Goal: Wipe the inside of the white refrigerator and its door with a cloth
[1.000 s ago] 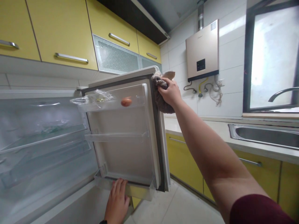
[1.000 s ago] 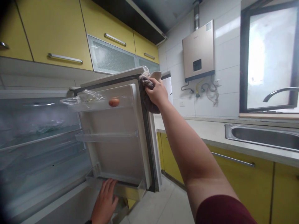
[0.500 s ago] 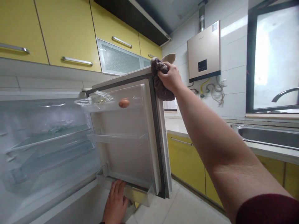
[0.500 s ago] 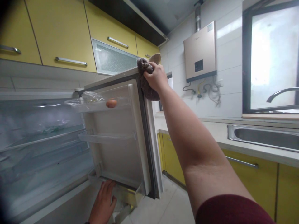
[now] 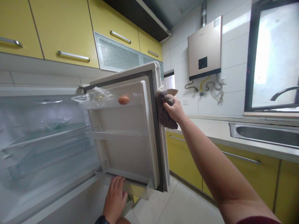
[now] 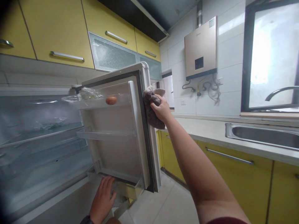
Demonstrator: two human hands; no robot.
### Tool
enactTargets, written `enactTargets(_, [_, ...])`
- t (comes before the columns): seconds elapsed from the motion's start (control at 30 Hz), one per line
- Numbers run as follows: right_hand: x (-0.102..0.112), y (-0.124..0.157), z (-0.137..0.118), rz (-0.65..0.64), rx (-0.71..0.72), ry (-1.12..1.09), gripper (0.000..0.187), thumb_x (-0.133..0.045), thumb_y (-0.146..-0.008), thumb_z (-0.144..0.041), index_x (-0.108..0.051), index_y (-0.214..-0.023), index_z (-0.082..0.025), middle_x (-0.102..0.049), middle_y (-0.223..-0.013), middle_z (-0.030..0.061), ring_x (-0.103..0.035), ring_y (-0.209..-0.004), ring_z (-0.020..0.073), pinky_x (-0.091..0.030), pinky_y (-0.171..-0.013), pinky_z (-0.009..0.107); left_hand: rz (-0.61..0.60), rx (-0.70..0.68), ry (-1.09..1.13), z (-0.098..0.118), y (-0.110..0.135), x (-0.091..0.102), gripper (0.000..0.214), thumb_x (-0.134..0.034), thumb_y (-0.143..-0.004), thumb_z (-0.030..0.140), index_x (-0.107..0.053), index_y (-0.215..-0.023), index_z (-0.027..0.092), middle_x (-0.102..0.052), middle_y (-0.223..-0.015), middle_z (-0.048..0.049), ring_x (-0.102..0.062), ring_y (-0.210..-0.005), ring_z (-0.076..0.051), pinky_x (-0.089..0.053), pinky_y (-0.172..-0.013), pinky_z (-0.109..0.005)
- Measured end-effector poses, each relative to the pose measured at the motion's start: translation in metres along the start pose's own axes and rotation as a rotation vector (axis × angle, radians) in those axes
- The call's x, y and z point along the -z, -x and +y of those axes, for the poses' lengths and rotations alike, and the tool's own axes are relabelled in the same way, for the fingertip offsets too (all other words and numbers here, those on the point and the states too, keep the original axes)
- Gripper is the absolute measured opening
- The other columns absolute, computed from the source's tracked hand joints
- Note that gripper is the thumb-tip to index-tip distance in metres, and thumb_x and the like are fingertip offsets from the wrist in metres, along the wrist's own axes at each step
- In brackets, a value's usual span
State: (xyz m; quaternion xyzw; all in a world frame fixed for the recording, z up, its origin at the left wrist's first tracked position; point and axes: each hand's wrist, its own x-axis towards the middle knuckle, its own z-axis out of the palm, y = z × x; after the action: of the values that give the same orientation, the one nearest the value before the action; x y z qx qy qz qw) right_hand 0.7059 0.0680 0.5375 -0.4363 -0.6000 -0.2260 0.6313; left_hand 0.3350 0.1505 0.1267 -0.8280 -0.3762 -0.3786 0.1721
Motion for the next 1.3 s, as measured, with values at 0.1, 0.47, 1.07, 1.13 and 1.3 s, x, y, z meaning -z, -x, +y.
enactTargets(0.1, [-0.002, 0.052, 0.012, -0.011, -0.129, -0.049, 0.045, -0.064, -0.079, -0.037, -0.069, -0.122, -0.023, -0.072, -0.113, 0.0072, -0.065, -0.107, 0.025, -0.052, -0.105, 0.049, -0.001, 0.012, -0.005, 0.002, 0.001, 0.0, 0.045, -0.053, -0.083, 0.011, -0.062, -0.128, 0.015, -0.064, -0.132, -0.0113, -0.057, -0.131, -0.029, -0.047, -0.118, -0.052])
enactTargets(0.47, [-0.012, 0.274, 0.042, -0.032, -0.482, -0.046, 0.046, -0.066, -0.079, -0.033, -0.071, -0.124, -0.029, -0.069, -0.122, 0.0106, -0.068, -0.118, 0.0324, -0.053, -0.112, 0.059, 0.014, 0.004, -0.011, 0.0, 0.003, 0.0, 0.043, -0.055, -0.084, 0.012, -0.062, -0.125, 0.016, -0.065, -0.13, -0.0113, -0.057, -0.131, -0.03, -0.045, -0.12, -0.054])
enactTargets(1.07, [-0.015, 0.147, 0.001, 0.185, -0.266, -0.044, 0.042, -0.069, -0.082, -0.042, -0.073, -0.121, -0.026, -0.073, -0.119, 0.0105, -0.064, -0.117, 0.0328, -0.048, -0.111, 0.061, -0.008, 0.023, -0.027, 0.003, 0.006, 0.007, 0.044, -0.053, -0.084, 0.009, -0.061, -0.126, 0.014, -0.063, -0.131, -0.0119, -0.055, -0.133, -0.03, -0.042, -0.122, -0.054])
enactTargets(1.13, [-0.015, 0.1, -0.006, 0.195, -0.193, -0.11, 0.042, -0.069, -0.083, -0.043, -0.072, -0.121, -0.026, -0.074, -0.119, 0.009, -0.066, -0.114, 0.0304, -0.049, -0.11, 0.059, -0.005, 0.016, -0.02, 0.003, 0.005, 0.008, 0.045, -0.053, -0.084, 0.009, -0.061, -0.127, 0.014, -0.063, -0.131, -0.0111, -0.055, -0.134, -0.029, -0.041, -0.123, -0.054])
enactTargets(1.3, [-0.014, 0.017, -0.019, 0.218, -0.073, -0.145, 0.035, -0.069, -0.081, -0.041, -0.074, -0.112, -0.025, -0.076, -0.106, 0.0052, -0.068, -0.103, 0.027, -0.054, -0.102, 0.055, -0.003, 0.027, -0.012, 0.005, 0.003, 0.009, 0.046, -0.053, -0.083, 0.009, -0.061, -0.127, 0.015, -0.063, -0.132, -0.011, -0.055, -0.133, -0.029, -0.041, -0.123, -0.054])
